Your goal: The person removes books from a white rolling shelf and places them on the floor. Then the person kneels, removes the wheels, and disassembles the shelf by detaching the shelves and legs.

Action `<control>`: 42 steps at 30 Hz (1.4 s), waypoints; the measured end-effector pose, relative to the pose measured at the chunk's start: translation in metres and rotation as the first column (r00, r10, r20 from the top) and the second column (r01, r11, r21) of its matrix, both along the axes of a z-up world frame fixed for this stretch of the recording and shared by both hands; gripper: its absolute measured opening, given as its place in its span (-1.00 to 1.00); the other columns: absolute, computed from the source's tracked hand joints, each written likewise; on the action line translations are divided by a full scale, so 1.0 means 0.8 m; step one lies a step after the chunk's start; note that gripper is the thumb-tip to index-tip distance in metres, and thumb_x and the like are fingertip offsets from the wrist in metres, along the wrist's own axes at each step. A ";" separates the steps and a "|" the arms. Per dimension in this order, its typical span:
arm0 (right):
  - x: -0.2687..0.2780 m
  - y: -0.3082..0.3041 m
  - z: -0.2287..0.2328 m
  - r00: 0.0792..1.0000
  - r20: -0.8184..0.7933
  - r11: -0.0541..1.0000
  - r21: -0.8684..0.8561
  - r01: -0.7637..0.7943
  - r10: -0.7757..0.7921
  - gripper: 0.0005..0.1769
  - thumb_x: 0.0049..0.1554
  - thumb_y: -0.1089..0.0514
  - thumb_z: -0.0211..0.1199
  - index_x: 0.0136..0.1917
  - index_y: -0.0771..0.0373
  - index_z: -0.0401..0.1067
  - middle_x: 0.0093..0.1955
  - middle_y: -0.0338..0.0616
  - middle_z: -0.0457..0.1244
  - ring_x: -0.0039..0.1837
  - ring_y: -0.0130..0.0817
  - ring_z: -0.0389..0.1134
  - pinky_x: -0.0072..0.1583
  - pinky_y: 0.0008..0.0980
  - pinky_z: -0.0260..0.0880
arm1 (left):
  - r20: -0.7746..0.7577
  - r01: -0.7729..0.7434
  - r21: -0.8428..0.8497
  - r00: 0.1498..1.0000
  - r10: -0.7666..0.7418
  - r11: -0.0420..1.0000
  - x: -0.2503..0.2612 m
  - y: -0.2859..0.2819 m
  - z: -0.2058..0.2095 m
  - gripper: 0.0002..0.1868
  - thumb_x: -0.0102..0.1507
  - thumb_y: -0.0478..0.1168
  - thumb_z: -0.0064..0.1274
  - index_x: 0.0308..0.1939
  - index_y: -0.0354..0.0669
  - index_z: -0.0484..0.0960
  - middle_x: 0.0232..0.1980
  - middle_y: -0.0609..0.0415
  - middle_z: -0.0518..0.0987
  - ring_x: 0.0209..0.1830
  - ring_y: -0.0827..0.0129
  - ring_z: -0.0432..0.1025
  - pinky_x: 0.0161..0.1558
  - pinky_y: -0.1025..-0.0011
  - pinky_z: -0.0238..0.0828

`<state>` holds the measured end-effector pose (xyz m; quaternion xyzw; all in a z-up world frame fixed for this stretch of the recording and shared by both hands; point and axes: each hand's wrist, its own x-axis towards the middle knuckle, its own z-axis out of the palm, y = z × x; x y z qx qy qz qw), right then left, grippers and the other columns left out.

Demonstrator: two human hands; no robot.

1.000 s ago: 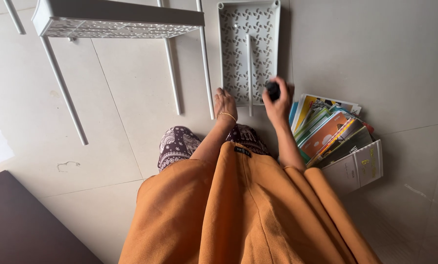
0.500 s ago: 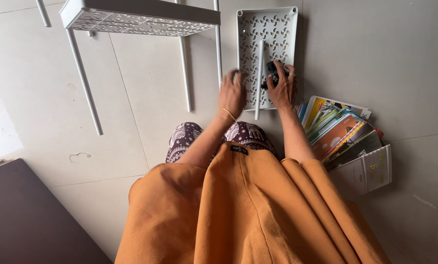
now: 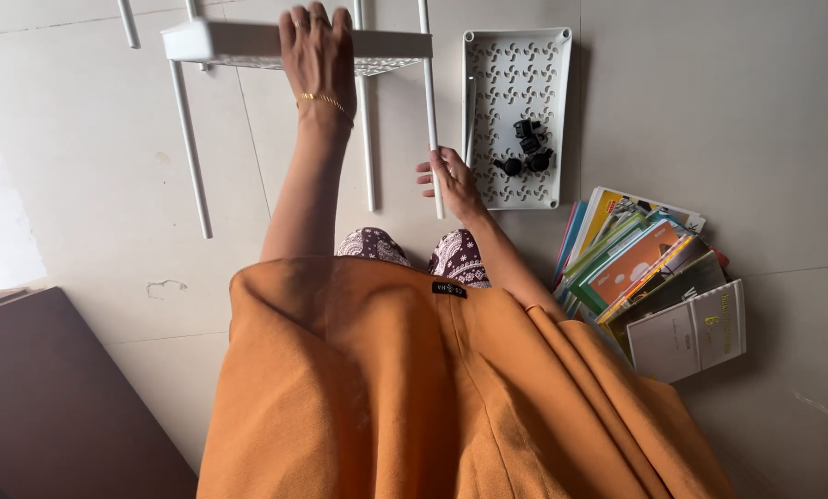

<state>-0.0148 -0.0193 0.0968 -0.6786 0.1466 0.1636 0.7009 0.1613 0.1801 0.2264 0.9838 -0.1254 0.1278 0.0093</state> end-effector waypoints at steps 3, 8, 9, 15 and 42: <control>-0.011 0.006 0.024 0.997 -0.004 0.996 0.051 0.077 -0.077 -0.58 0.35 -0.15 -0.04 0.20 0.22 0.33 -0.21 -0.18 0.27 -0.30 -0.56 0.29 -0.31 -0.56 0.37 | 0.143 0.022 -0.033 0.990 -0.018 0.999 -0.040 0.002 0.021 -0.69 0.14 -0.42 0.23 -0.08 -0.14 0.55 0.00 -0.08 0.54 0.10 0.10 0.38 0.25 0.19 0.16; -0.066 -0.018 0.068 0.992 0.051 0.993 0.019 0.115 -0.116 -0.52 0.40 -0.17 -0.12 0.14 0.24 0.41 -0.42 -0.41 0.07 -0.48 -0.68 -0.03 -0.50 -0.62 -0.06 | 0.014 0.034 -0.309 0.999 -0.032 0.950 -0.116 0.004 0.074 -0.63 0.07 -0.27 0.34 -0.08 -0.10 0.58 -0.12 0.03 0.51 -0.03 0.13 0.35 0.12 0.16 0.17; -0.077 -0.022 0.077 0.992 0.034 0.992 0.045 0.116 -0.118 -0.52 0.40 -0.18 -0.12 0.13 0.23 0.39 -0.42 -0.43 0.04 -0.47 -0.68 -0.04 -0.49 -0.62 -0.07 | 0.028 0.044 -0.341 0.999 -0.037 0.939 -0.130 0.005 0.082 -0.60 0.04 -0.25 0.35 -0.07 -0.07 0.58 -0.12 0.06 0.50 -0.04 0.15 0.35 0.11 0.17 0.16; -0.118 -0.051 0.123 0.992 -0.122 0.915 0.395 0.086 -0.041 -0.51 0.36 -0.24 -0.09 0.11 0.20 0.35 -0.44 -0.48 -0.07 -0.48 -0.70 -0.15 -0.47 -0.63 -0.16 | 0.057 0.091 -0.366 0.995 -0.076 0.926 -0.170 0.015 0.097 -0.54 0.12 -0.19 0.40 0.07 0.01 0.61 -0.06 0.11 0.50 0.00 0.21 0.34 0.19 0.19 0.16; -0.087 0.006 0.086 0.975 0.027 0.975 0.048 0.217 -0.219 -0.55 0.26 -0.22 0.21 0.11 0.20 0.44 -0.38 -0.48 0.13 -0.36 -0.63 0.12 -0.35 -0.55 0.11 | 0.124 0.077 -0.490 0.992 -0.018 0.868 -0.210 0.057 0.187 -0.50 0.16 -0.06 0.46 0.13 0.11 0.62 -0.04 0.14 0.52 0.02 0.21 0.34 0.20 0.18 0.11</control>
